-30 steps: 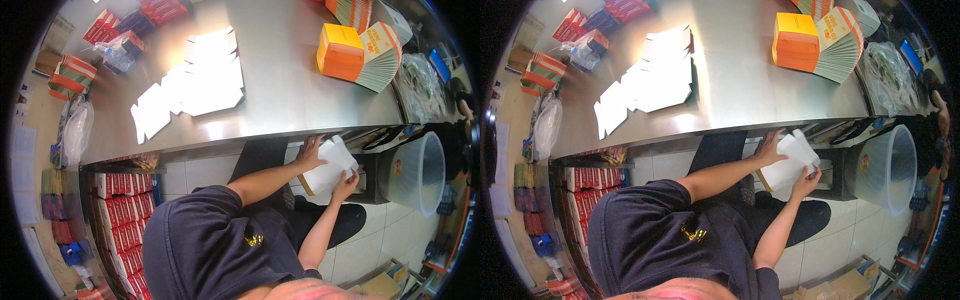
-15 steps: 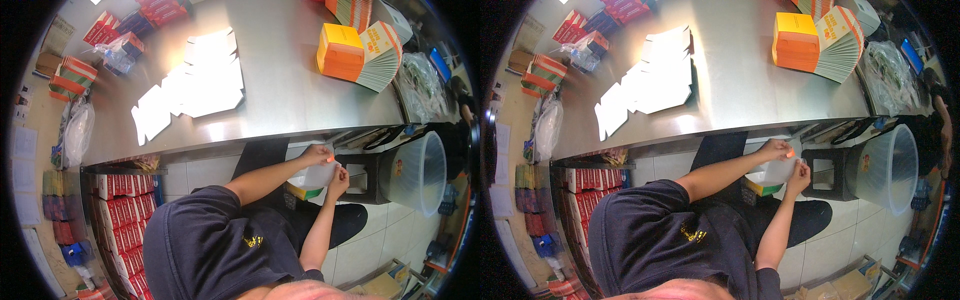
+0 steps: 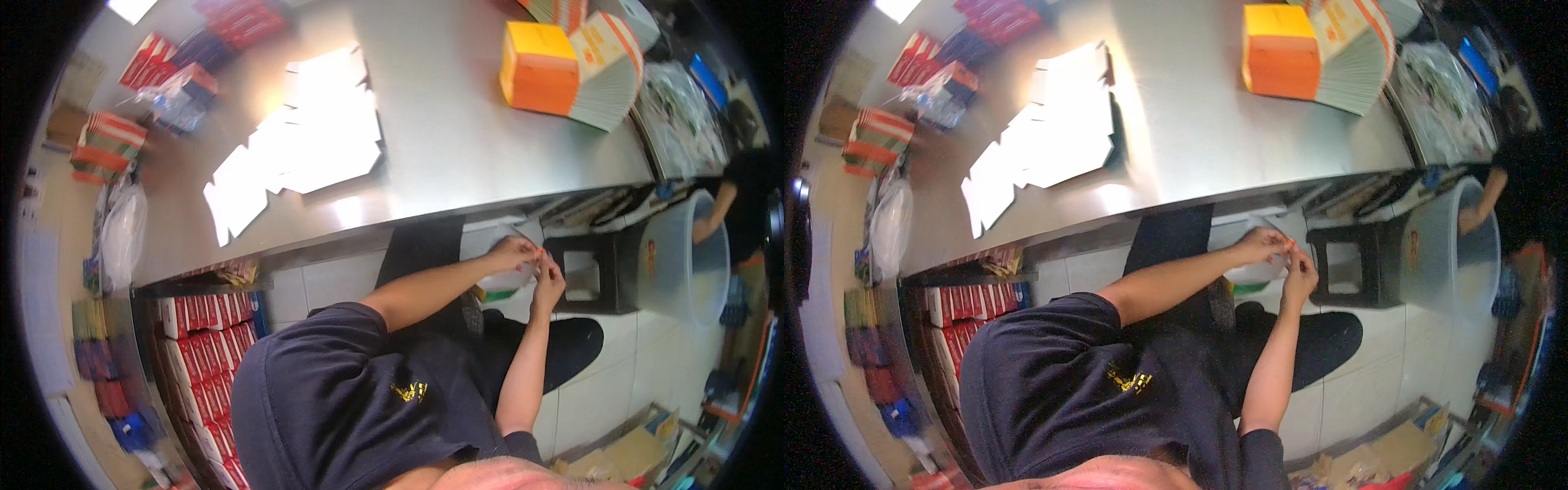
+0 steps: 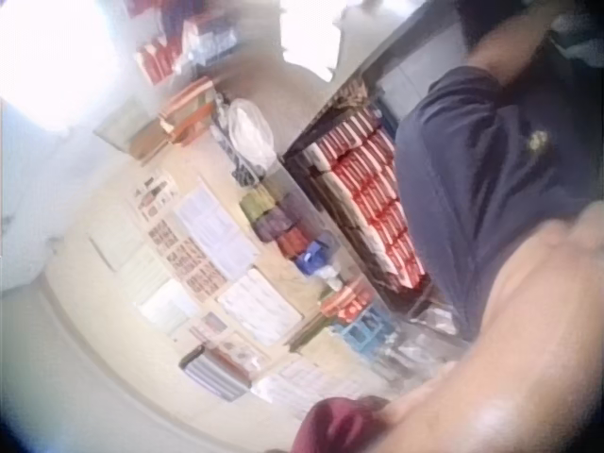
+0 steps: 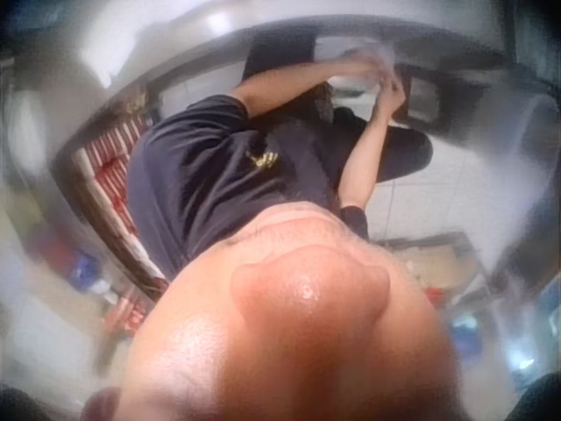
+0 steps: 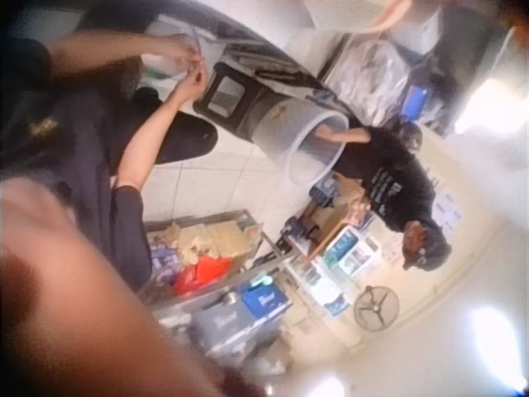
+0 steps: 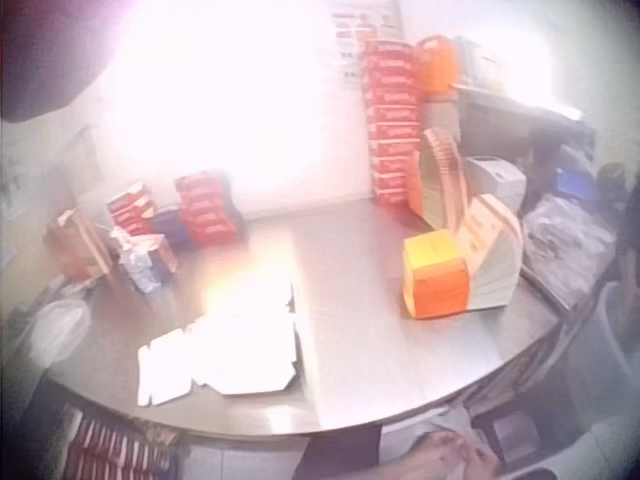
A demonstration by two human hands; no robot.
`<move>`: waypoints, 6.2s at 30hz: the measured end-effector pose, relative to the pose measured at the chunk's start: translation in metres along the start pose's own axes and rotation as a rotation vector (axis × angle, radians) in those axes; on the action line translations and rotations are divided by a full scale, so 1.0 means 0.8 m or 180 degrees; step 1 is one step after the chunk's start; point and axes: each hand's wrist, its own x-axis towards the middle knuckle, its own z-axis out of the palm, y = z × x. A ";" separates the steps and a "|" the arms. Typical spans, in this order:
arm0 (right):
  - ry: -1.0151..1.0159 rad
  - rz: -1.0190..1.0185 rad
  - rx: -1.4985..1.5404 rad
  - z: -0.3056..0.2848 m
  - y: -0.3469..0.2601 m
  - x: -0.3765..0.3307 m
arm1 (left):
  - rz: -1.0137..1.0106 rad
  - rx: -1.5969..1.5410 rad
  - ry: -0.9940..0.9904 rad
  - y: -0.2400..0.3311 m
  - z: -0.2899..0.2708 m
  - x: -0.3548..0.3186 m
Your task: The person folds flat paper sheets into small rectangular boxes, then inserts a small yellow item into each box and seals it. The finished boxes are stacked on the table.
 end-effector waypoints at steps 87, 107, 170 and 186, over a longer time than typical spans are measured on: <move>0.0008 -0.0342 0.0279 0.028 -0.001 -0.007 | 0.1721 0.1752 0.1030 0.040 0.023 -0.014; 0.0411 -0.0681 0.0315 0.011 -0.041 -0.013 | 0.1109 0.0235 0.0905 0.029 -0.031 0.030; -0.0026 -0.1402 -0.2349 -0.009 -0.058 -0.012 | 0.1238 0.3474 -0.0253 0.077 -0.016 -0.031; 0.0005 -0.1189 -0.2253 -0.008 -0.046 -0.009 | 0.1459 0.3775 0.0223 0.043 0.003 -0.033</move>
